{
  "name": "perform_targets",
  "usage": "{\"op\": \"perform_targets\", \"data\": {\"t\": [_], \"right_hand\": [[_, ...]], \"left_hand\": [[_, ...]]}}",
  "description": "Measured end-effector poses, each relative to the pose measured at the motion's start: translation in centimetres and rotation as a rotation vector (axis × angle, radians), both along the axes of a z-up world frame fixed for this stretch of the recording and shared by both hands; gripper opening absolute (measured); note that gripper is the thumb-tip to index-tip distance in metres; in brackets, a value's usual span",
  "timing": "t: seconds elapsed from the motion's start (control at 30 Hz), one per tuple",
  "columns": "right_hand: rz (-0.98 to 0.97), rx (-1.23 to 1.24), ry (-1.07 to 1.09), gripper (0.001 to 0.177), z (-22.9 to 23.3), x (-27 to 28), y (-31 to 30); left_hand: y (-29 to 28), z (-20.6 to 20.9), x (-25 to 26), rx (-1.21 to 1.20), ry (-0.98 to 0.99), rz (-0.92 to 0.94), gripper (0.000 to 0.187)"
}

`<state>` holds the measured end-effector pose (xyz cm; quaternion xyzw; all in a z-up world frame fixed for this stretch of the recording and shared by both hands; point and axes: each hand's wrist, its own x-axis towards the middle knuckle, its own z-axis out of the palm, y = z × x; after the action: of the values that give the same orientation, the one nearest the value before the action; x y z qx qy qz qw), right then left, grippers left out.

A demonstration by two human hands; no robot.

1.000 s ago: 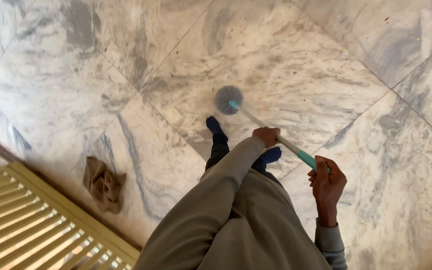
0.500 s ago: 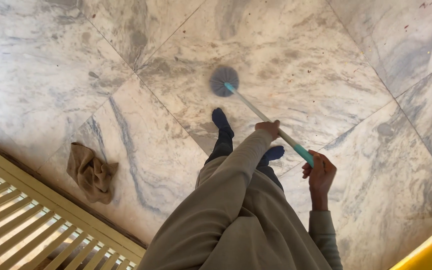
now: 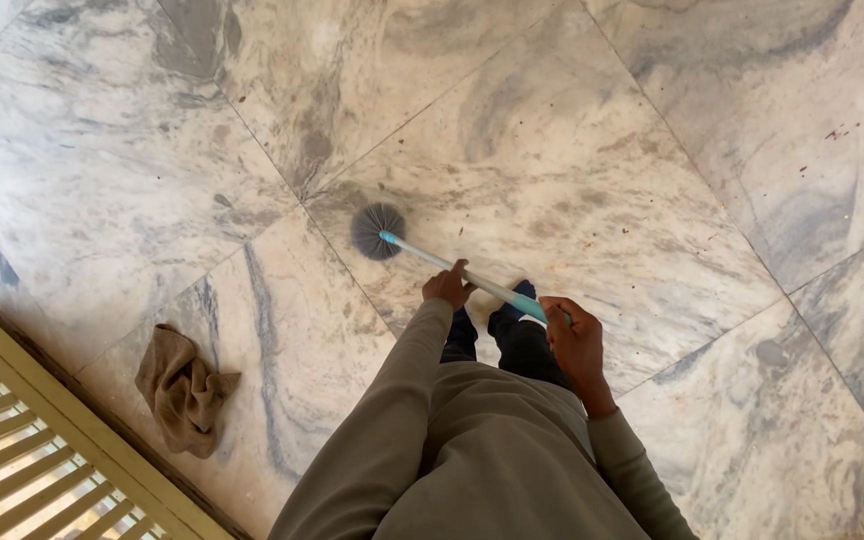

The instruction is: The person is sweeping a marble floor using a long-handled duster brush.

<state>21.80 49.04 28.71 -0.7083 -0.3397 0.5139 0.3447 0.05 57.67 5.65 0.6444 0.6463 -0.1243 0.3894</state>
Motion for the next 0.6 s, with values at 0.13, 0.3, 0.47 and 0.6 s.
{"op": "perform_targets", "data": {"t": [0.13,0.3,0.47,0.6], "right_hand": [[0.066,0.032,-0.302,0.029,6.0,3.8,-0.3],[-0.035,0.110,-0.604,0.024,7.9,10.6,-3.2],[-0.200,0.125,-0.599,0.026,8.9,14.9,-5.8],[-0.325,0.026,-0.405,0.031,5.1,13.9,-7.7]], "left_hand": [[-1.6,-2.8,6.3,-0.126,-0.062,-0.204,0.036],[-1.0,-0.1,18.0,-0.094,-0.251,-0.415,0.040],[-1.9,0.4,27.5,-0.160,-0.371,-0.502,0.042],[-2.7,1.9,28.5,-0.250,-0.267,-0.677,0.045]]}}
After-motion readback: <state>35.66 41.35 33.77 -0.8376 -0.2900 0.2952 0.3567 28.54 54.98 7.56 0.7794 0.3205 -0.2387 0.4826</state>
